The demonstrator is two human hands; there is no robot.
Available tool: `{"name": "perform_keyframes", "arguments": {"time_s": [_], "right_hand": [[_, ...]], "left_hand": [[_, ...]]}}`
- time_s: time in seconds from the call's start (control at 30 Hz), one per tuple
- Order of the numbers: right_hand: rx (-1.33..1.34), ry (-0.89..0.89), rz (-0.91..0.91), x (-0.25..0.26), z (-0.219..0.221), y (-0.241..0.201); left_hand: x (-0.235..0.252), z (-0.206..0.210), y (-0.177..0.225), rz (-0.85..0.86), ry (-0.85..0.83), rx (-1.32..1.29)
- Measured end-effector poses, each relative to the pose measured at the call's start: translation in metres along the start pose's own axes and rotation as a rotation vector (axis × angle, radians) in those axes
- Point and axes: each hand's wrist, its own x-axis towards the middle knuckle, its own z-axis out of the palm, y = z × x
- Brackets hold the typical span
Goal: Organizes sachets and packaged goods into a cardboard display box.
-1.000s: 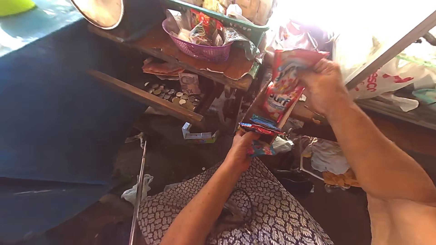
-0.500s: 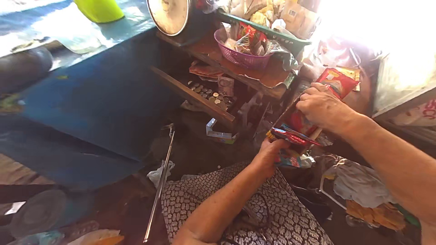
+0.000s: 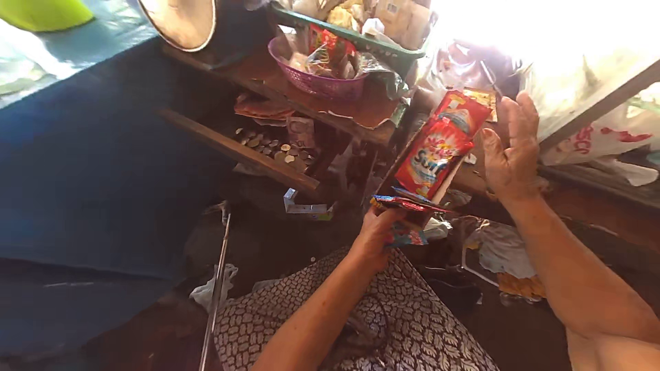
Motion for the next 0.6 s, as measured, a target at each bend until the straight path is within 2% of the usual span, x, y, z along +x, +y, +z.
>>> {"name": "perform_keyframes", "arguments": {"time_s": [0.07, 0.17, 0.3, 0.5, 0.6], "right_hand": [[0.075, 0.017, 0.105, -0.019, 0.01, 0.006], [0.179, -0.063, 0.194, -0.044, 0.029, -0.001], [0.291, -0.083, 0.302, -0.049, 0.044, -0.005], [0.298, -0.019, 0.37, -0.029, 0.053, 0.014], [0.248, 0.028, 0.277, -0.031, 0.059, 0.02]], "left_hand": [[0.001, 0.001, 0.0, 0.013, -0.001, 0.006], [0.007, 0.005, 0.002, 0.03, -0.018, 0.043], [0.023, 0.017, 0.002, 0.037, -0.042, 0.097], [0.042, 0.02, -0.004, 0.085, -0.068, 0.105], [0.04, 0.015, -0.006, 0.08, -0.067, 0.112]]}}
